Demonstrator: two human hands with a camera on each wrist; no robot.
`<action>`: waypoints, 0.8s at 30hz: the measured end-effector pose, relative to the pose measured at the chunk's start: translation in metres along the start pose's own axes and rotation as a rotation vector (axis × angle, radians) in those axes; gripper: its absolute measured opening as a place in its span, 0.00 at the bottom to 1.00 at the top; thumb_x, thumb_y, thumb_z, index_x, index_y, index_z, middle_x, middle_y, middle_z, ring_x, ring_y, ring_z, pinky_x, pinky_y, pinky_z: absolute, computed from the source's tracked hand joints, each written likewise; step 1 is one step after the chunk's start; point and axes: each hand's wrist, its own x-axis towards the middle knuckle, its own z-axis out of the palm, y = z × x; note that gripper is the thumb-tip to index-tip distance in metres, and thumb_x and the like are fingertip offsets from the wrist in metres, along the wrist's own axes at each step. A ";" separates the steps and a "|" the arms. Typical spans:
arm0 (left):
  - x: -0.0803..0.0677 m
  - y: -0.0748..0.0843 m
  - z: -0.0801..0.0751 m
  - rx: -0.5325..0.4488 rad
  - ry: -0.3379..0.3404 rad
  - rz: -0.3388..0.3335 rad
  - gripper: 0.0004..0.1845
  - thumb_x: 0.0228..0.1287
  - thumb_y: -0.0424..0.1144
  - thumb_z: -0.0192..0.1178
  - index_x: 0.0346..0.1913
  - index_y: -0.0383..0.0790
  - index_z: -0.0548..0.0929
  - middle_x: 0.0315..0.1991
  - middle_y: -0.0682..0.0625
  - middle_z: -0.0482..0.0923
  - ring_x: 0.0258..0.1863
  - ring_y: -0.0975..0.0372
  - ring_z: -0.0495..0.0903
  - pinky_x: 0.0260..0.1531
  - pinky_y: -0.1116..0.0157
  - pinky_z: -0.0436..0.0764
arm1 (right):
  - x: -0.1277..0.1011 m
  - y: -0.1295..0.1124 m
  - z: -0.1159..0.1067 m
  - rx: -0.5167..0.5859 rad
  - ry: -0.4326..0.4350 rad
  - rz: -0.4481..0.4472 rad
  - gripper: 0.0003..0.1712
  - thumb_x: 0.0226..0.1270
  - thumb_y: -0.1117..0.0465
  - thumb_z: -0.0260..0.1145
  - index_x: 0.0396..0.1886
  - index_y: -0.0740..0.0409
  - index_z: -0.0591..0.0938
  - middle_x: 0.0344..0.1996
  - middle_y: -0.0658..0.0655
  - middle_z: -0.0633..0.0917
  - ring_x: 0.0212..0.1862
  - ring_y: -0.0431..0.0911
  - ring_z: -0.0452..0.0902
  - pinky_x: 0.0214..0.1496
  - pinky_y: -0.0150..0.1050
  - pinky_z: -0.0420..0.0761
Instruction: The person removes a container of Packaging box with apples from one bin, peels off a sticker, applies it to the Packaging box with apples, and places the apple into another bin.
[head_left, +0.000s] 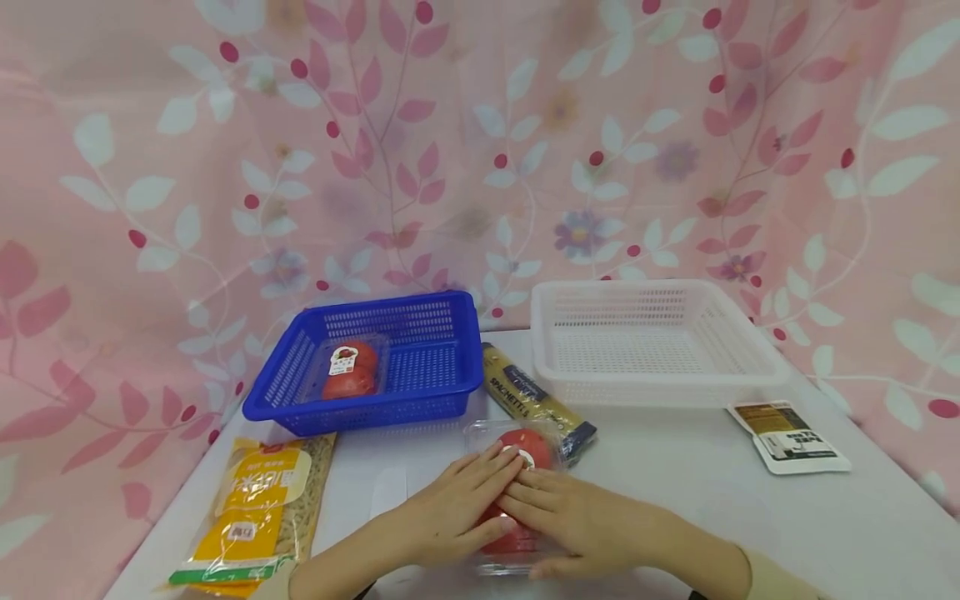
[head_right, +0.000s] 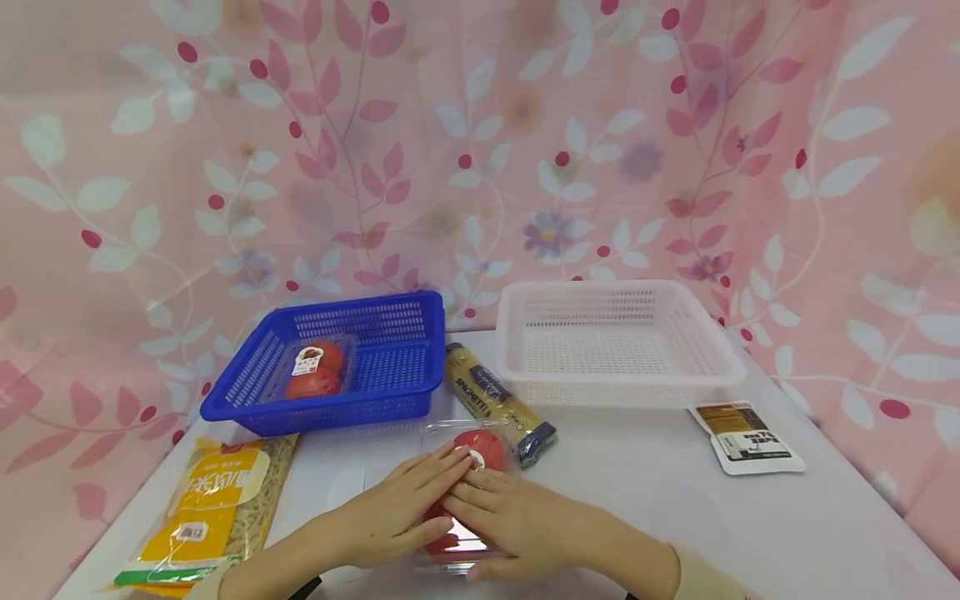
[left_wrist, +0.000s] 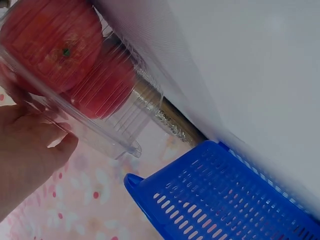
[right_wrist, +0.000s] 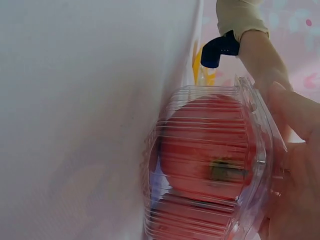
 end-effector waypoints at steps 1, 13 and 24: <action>0.001 0.000 0.001 0.009 -0.006 0.000 0.34 0.71 0.57 0.33 0.72 0.40 0.48 0.71 0.47 0.47 0.70 0.55 0.43 0.64 0.51 0.53 | 0.000 -0.001 0.000 0.002 0.003 -0.008 0.40 0.68 0.38 0.46 0.70 0.60 0.57 0.69 0.54 0.58 0.69 0.50 0.48 0.65 0.44 0.60; -0.004 0.003 0.011 0.188 0.027 -0.029 0.41 0.68 0.62 0.33 0.70 0.32 0.49 0.70 0.41 0.49 0.69 0.53 0.46 0.64 0.52 0.55 | -0.004 0.004 -0.001 0.115 0.170 -0.171 0.32 0.65 0.52 0.59 0.65 0.61 0.66 0.64 0.55 0.67 0.66 0.47 0.60 0.63 0.40 0.64; -0.017 0.013 0.016 -0.088 0.017 -0.433 0.53 0.58 0.70 0.42 0.69 0.26 0.47 0.69 0.32 0.42 0.69 0.47 0.44 0.59 0.50 0.62 | -0.012 0.009 0.000 0.245 0.325 -0.121 0.29 0.61 0.52 0.64 0.60 0.59 0.72 0.61 0.59 0.71 0.63 0.49 0.65 0.61 0.39 0.66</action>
